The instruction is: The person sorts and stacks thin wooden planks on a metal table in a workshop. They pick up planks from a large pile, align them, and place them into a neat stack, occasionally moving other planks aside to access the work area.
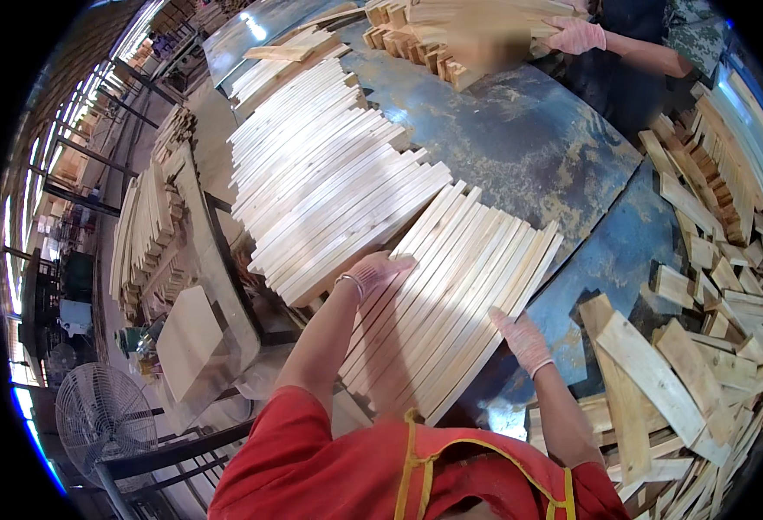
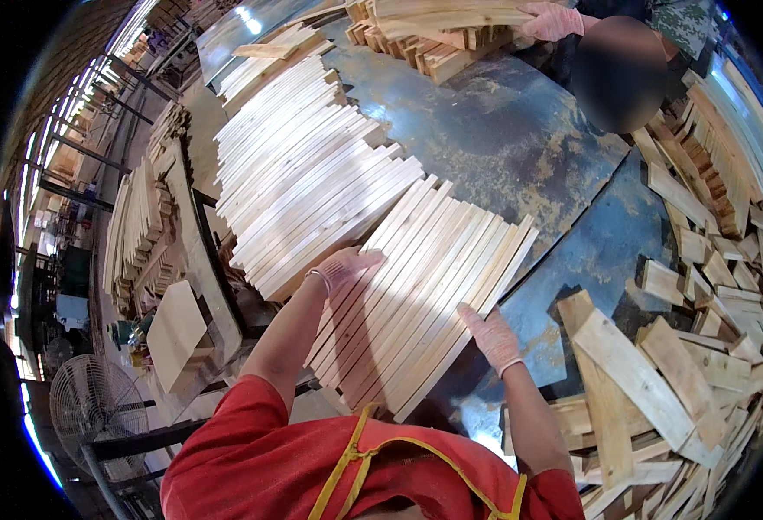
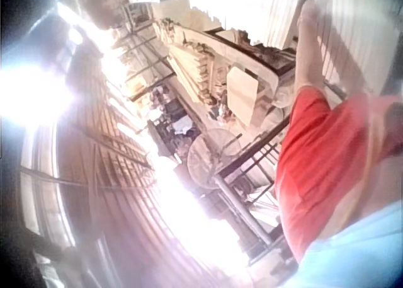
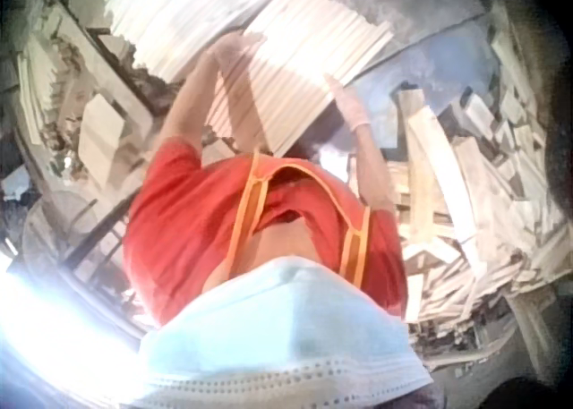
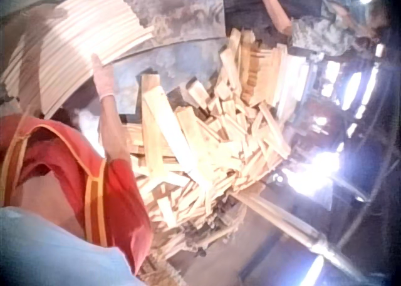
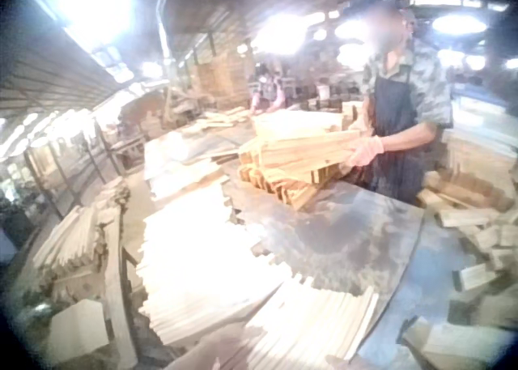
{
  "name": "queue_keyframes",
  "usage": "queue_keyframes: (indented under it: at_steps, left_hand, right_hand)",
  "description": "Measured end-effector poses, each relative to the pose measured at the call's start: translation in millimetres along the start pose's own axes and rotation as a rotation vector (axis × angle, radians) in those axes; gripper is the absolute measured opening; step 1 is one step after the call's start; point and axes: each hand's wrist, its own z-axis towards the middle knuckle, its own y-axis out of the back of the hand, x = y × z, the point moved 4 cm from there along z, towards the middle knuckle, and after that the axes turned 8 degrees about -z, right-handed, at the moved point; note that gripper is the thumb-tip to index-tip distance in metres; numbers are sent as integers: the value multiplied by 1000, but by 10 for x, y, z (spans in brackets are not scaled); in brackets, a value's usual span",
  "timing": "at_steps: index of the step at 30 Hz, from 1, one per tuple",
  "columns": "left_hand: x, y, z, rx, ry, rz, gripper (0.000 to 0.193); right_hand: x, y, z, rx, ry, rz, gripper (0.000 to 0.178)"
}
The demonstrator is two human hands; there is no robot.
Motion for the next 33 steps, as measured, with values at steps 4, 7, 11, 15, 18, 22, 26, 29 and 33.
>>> queue_keyframes:
  at_steps: [4,7,11,15,18,22,26,29,33]
  left_hand:
    - [-400,-161,-42,107,-74,91,82]
    - [-617,-168,-200,109,-150,91,81]
    - [-1291,-275,-571,55,-334,155,76]
    - [-2314,-276,-1113,91,-709,-110,76]
    - [-2740,-194,-1364,-3,-957,-219,84]
    - [-2837,-200,-1322,381,-1101,-422,83]
    - [-1590,-98,-394,697,-875,-425,57]
    - [-861,-101,-210,658,-818,-260,52]
    - [-372,-144,-196,430,-472,57,55]
  right_hand:
    - [-299,-170,196,11,86,337,79]
    - [-456,-261,282,-76,60,567,63]
    - [20,385,-160,-234,-38,586,43]
    - [657,1311,-797,-444,210,741,51]
    - [1068,1897,-1249,-860,432,476,62]
    - [996,1830,-1461,-820,628,591,47]
    - [251,914,-1124,-742,468,661,49]
    - [-280,98,-743,-613,200,491,54]
    - [-659,-717,-631,-652,41,-1200,58]
